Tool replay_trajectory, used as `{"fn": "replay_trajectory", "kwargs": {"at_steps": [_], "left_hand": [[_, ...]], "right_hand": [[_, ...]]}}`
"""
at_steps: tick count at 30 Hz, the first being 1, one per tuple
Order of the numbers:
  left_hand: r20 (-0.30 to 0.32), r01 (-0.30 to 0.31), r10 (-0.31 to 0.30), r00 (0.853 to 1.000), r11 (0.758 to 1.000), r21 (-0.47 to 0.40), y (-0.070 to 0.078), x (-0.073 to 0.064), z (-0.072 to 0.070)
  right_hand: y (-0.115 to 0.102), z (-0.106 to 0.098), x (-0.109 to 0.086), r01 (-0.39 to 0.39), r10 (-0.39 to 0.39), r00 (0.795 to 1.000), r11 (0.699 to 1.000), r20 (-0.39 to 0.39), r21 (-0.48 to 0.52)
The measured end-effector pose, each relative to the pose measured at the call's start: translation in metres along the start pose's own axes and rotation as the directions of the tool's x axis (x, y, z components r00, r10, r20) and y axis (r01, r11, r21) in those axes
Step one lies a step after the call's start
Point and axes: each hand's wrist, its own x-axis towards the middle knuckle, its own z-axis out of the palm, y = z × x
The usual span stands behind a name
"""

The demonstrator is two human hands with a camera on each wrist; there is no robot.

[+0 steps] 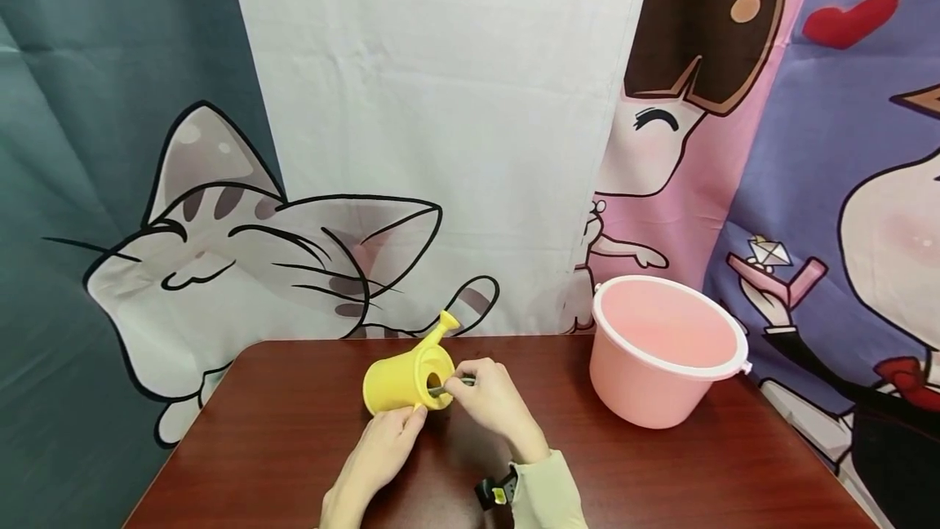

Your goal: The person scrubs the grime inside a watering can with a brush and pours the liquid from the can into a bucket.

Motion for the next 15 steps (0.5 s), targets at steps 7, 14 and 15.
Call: {"fn": "replay_trajectory", "kwargs": {"at_steps": [7, 14, 15], "left_hand": [[0.008, -0.004, 0.004, 1.0, 1.0, 0.005, -0.001, 0.002, 0.001], [-0.006, 0.001, -0.001, 1.0, 1.0, -0.007, -0.002, 0.001, 0.001], [-0.006, -0.002, 0.002, 1.0, 1.0, -0.008, -0.002, 0.001, 0.001]], "right_hand": [[0.001, 0.001, -0.001, -0.013, 0.013, 1.0, 1.0, 0.004, 0.009], [0.005, 0.009, 0.002, -0.014, 0.014, 1.0, 1.0, 0.021, 0.013], [0.006, 0.01, 0.002, -0.013, 0.013, 1.0, 1.0, 0.025, 0.015]]}}
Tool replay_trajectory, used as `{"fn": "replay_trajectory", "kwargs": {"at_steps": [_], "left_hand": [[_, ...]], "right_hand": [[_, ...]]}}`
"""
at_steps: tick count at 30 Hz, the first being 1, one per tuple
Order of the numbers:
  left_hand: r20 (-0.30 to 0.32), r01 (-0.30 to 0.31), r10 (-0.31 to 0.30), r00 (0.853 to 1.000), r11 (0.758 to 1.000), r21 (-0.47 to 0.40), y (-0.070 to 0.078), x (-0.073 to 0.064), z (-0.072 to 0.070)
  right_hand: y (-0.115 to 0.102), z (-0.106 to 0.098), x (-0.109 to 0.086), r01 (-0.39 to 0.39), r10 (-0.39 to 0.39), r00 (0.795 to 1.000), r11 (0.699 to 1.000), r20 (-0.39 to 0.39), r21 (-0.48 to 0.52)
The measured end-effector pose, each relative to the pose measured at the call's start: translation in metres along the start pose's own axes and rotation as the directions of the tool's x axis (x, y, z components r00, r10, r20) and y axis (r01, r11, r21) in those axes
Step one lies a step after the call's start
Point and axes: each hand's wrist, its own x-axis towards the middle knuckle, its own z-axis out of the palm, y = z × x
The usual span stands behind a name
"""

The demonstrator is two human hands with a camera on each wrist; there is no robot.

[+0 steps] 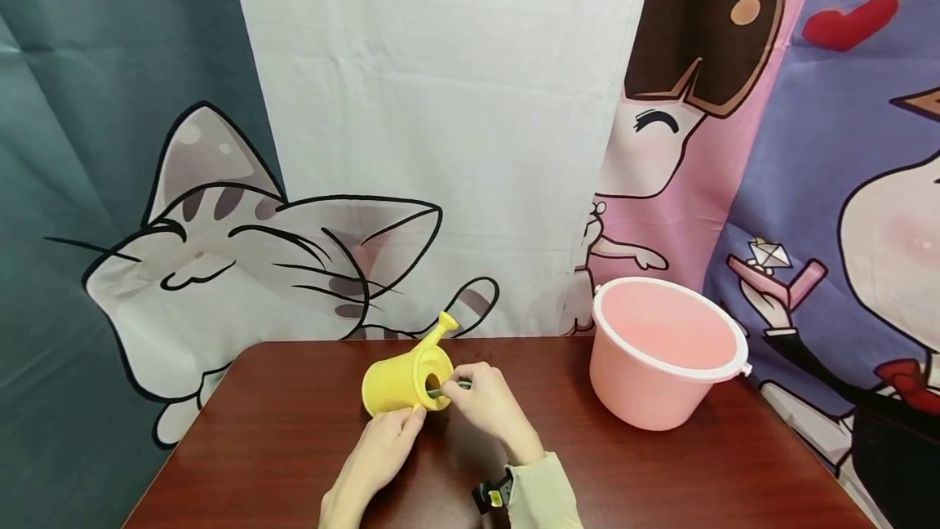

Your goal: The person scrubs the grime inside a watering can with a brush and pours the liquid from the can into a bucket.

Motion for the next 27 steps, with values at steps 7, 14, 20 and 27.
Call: {"fn": "replay_trajectory", "kwargs": {"at_steps": [7, 14, 20, 27], "left_hand": [[0.022, -0.008, 0.009, 1.0, 1.0, -0.012, -0.001, -0.001, 0.0], [0.018, -0.014, 0.014, 1.0, 1.0, -0.012, 0.0, -0.001, -0.001], [0.026, -0.003, 0.003, 1.0, 1.0, -0.021, 0.0, -0.001, -0.001], [0.011, -0.001, 0.002, 1.0, 1.0, -0.01, 0.001, -0.002, -0.001]], "right_hand": [[0.003, 0.011, 0.001, -0.013, 0.013, 1.0, 1.0, 0.026, 0.009], [0.003, 0.014, 0.001, 0.002, -0.002, 1.0, 1.0, 0.008, 0.001], [-0.001, 0.005, 0.0, -0.004, 0.004, 1.0, 1.0, 0.012, 0.005], [-0.001, -0.006, -0.002, -0.005, 0.005, 1.0, 1.0, -0.011, 0.01]]}}
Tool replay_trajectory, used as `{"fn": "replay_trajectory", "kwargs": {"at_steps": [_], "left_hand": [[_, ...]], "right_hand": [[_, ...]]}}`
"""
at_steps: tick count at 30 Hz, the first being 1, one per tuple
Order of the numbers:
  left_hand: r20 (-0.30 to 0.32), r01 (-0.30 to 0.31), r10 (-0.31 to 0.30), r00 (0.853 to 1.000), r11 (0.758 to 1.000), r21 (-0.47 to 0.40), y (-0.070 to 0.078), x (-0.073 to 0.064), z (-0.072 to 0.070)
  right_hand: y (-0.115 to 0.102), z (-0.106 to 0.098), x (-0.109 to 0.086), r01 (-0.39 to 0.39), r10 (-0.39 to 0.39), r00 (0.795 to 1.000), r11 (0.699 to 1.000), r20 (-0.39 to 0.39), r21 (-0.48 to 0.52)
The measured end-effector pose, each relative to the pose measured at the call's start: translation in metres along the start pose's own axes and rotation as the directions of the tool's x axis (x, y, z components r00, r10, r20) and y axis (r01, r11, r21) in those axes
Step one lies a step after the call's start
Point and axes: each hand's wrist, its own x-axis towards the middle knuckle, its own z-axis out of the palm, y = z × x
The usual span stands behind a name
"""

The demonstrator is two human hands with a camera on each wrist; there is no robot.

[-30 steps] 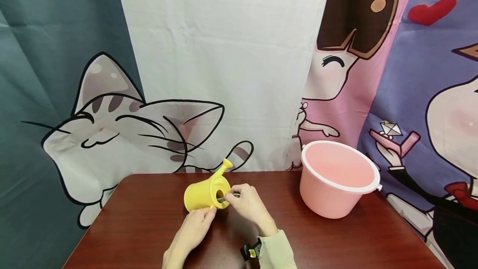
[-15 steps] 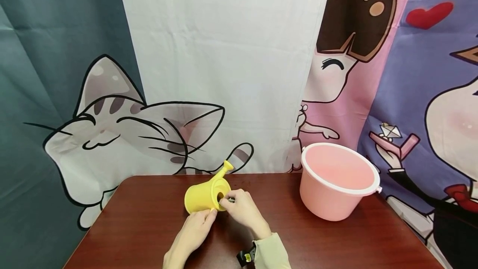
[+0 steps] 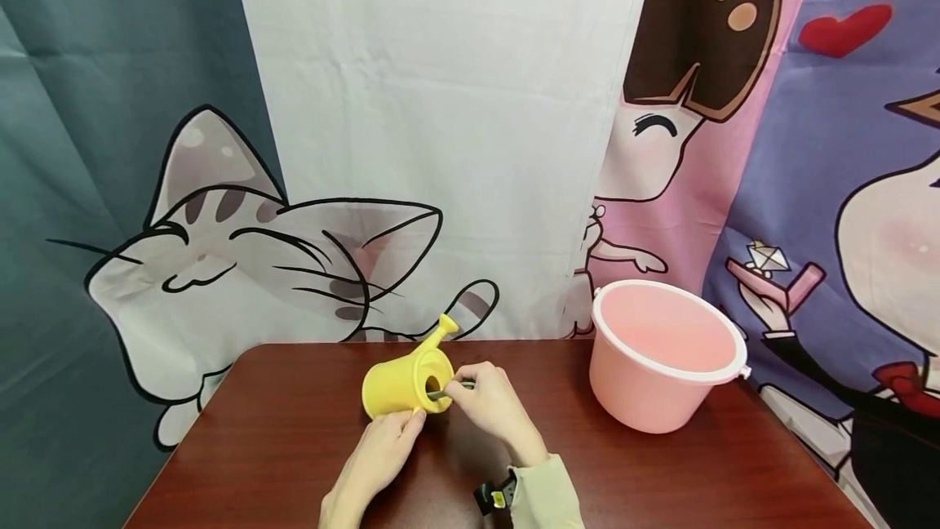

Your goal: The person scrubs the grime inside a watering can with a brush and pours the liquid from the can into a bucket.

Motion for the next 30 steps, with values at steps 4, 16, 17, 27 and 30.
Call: {"fn": "replay_trajectory", "kwargs": {"at_steps": [4, 16, 17, 27, 30], "left_hand": [[-0.002, 0.002, -0.002, 1.0, 1.0, 0.001, -0.001, 0.0, -0.001], [0.004, 0.001, -0.001, 1.0, 1.0, 0.003, -0.001, 0.0, -0.002], [0.006, 0.0, 0.0, 1.0, 1.0, 0.001, -0.001, 0.0, -0.002], [0.008, -0.011, 0.011, 1.0, 1.0, 0.012, 0.0, 0.001, 0.0], [0.008, -0.009, 0.009, 1.0, 1.0, 0.011, 0.0, 0.001, 0.0]], "right_hand": [[0.0, -0.002, 0.001, -0.007, 0.007, 1.0, 1.0, -0.003, 0.004], [0.005, 0.012, 0.004, -0.023, 0.023, 1.0, 0.999, 0.011, 0.03], [0.005, 0.013, 0.004, -0.029, 0.028, 0.999, 0.999, 0.014, 0.032], [0.006, 0.021, 0.004, -0.023, 0.022, 0.999, 0.999, 0.033, 0.035], [0.006, 0.017, 0.003, -0.018, 0.017, 0.999, 0.999, 0.031, 0.032]]}}
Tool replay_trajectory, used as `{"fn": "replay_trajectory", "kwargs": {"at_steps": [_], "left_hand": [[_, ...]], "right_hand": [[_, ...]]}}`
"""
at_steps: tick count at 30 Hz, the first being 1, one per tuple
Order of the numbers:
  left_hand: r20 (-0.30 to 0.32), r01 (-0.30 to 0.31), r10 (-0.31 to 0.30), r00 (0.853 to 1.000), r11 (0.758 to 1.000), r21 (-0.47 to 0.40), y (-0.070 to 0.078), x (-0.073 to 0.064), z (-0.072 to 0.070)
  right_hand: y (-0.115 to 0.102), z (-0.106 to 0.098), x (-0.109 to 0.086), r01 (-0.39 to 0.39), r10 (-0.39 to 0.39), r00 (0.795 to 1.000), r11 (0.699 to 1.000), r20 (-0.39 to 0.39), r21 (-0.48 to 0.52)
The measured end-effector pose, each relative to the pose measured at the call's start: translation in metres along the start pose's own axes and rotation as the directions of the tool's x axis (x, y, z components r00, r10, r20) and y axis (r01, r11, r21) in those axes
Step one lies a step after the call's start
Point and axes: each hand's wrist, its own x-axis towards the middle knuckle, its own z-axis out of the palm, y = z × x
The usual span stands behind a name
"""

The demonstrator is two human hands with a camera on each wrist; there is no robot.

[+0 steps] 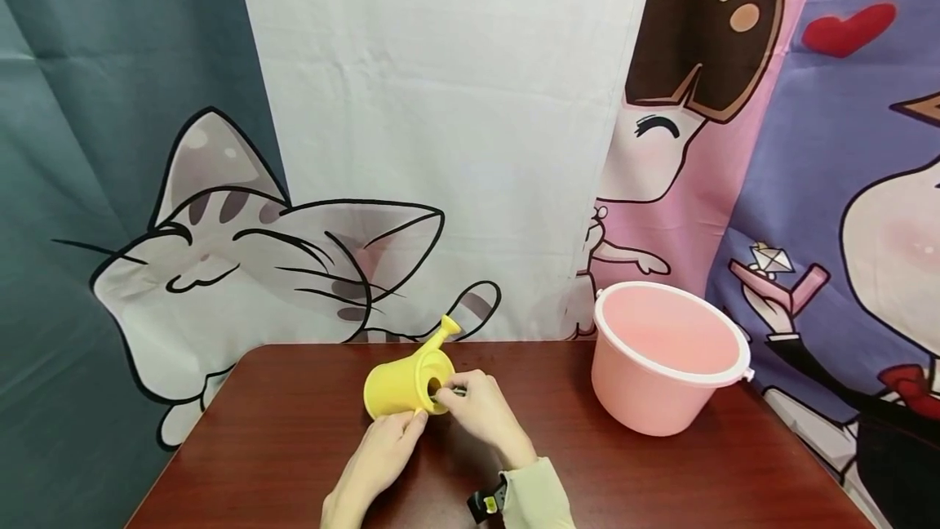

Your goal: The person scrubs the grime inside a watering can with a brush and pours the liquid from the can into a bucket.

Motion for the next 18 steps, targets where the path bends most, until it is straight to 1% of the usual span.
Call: {"fn": "replay_trajectory", "kwargs": {"at_steps": [7, 12, 15, 18], "left_hand": [[0.006, 0.002, -0.002, 1.0, 1.0, -0.002, 0.0, 0.0, 0.0], [0.001, 0.005, -0.005, 1.0, 1.0, -0.004, 0.001, 0.0, -0.001], [-0.003, 0.008, -0.008, 1.0, 1.0, -0.007, 0.001, 0.0, -0.001], [-0.005, 0.009, -0.009, 1.0, 1.0, -0.006, 0.0, 0.0, -0.001]], "right_hand": [[-0.001, -0.012, -0.002, -0.015, 0.015, 1.0, 1.0, -0.002, 0.02], [-0.002, -0.018, -0.003, 0.002, -0.002, 1.0, 1.0, -0.017, 0.004], [-0.002, -0.019, -0.004, 0.007, -0.007, 1.0, 1.0, -0.028, -0.006], [-0.002, -0.018, -0.003, -0.002, 0.003, 1.0, 1.0, -0.018, 0.006]]}}
